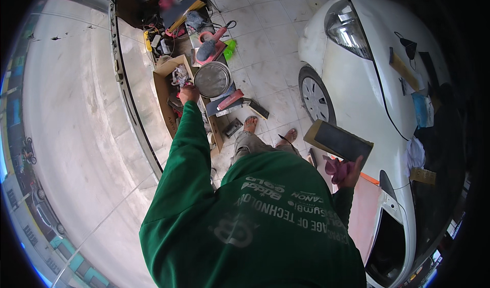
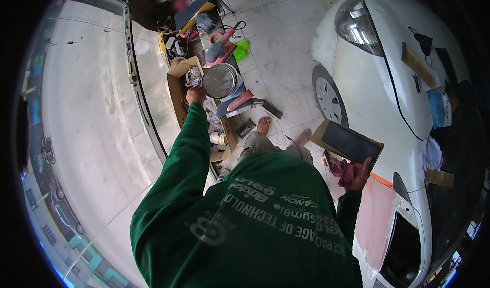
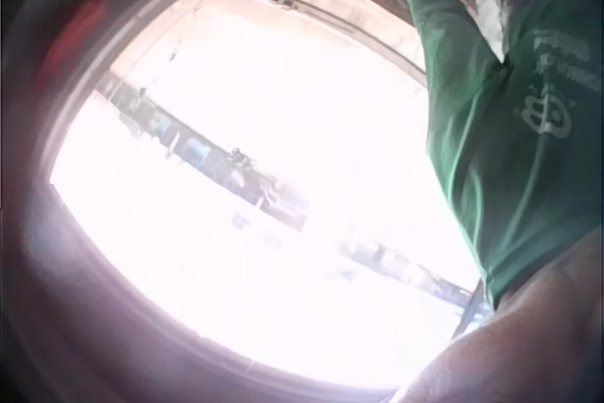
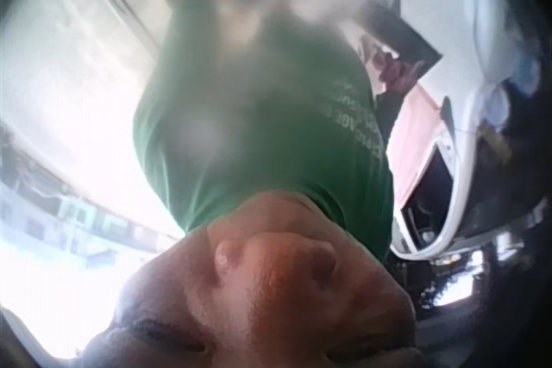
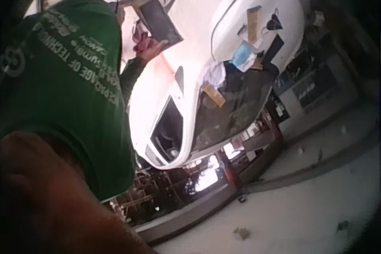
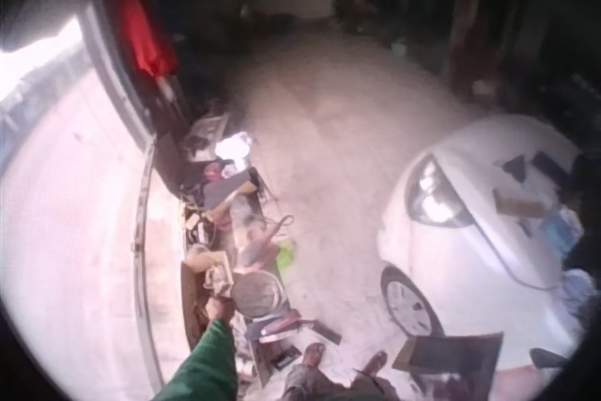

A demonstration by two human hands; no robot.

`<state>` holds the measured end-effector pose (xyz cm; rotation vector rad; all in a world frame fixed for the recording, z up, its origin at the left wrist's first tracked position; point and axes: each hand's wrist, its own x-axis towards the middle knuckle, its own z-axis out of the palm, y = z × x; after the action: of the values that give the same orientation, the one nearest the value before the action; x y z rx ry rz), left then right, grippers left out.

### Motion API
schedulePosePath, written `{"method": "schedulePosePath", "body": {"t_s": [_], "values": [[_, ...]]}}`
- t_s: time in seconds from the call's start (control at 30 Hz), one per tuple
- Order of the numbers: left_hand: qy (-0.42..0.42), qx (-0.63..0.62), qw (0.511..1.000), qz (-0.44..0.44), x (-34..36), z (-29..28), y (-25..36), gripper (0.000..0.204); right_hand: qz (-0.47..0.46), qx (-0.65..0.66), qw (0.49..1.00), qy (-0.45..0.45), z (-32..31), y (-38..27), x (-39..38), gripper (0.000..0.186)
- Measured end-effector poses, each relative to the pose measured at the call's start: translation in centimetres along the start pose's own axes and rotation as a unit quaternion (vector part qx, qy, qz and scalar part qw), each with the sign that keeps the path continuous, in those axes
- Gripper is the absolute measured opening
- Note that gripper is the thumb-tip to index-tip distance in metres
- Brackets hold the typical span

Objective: The person sands a pink primer-coated car door using a sanding block and sandpaper, wiping the surface with a cloth between passes. The person also tears a sheet of sandpaper and attaches it to a sanding block.

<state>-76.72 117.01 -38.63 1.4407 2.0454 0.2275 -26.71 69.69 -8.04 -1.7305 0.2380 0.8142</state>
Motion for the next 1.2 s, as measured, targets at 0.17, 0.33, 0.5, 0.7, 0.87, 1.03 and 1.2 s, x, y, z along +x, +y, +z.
{"method": "schedulePosePath", "body": {"t_s": [0.17, 0.33, 0.5, 0.7, 0.87, 1.03, 1.2], "values": [[0.085, 0.016, 0.995, 0.05, -2.2, -0.9, 3.7, 0.021, 0.0, 0.022, 1.0, 0.001, 0.2, 0.3, -1.5, 0.076], [0.056, 0.053, 0.995, 0.057, -0.5, -0.2, 2.6, 0.02, -0.036, 0.01, 0.999, 0.021, 0.8, 1.4, -3.3, 0.079], [0.024, 0.008, 1.0, 0.013, 1.6, 0.7, 1.2, 0.023, -0.043, 0.052, 0.995, 0.069, 0.6, 2.0, -4.5, 0.082], [-0.068, -0.103, 0.992, -0.04, -0.5, -0.4, 3.2, 0.021, 0.044, 0.097, 0.994, -0.022, -1.2, 2.2, -5.1, 0.084], [-0.02, 0.006, 0.999, -0.034, -0.2, 0.0, 3.5, 0.029, 0.026, 0.063, 0.997, -0.038, 0.7, 0.5, -5.4, 0.084], [-0.032, 0.119, 0.992, -0.015, -1.1, -0.7, 6.0, 0.035, -0.008, 0.057, 0.997, -0.052, 0.5, 0.4, -4.3, 0.081], [0.039, 0.096, 0.994, 0.022, -4.5, -2.8, 10.1, 0.057, -0.062, 0.029, 0.998, -0.014, 1.1, 1.7, -3.2, 0.078]]}}
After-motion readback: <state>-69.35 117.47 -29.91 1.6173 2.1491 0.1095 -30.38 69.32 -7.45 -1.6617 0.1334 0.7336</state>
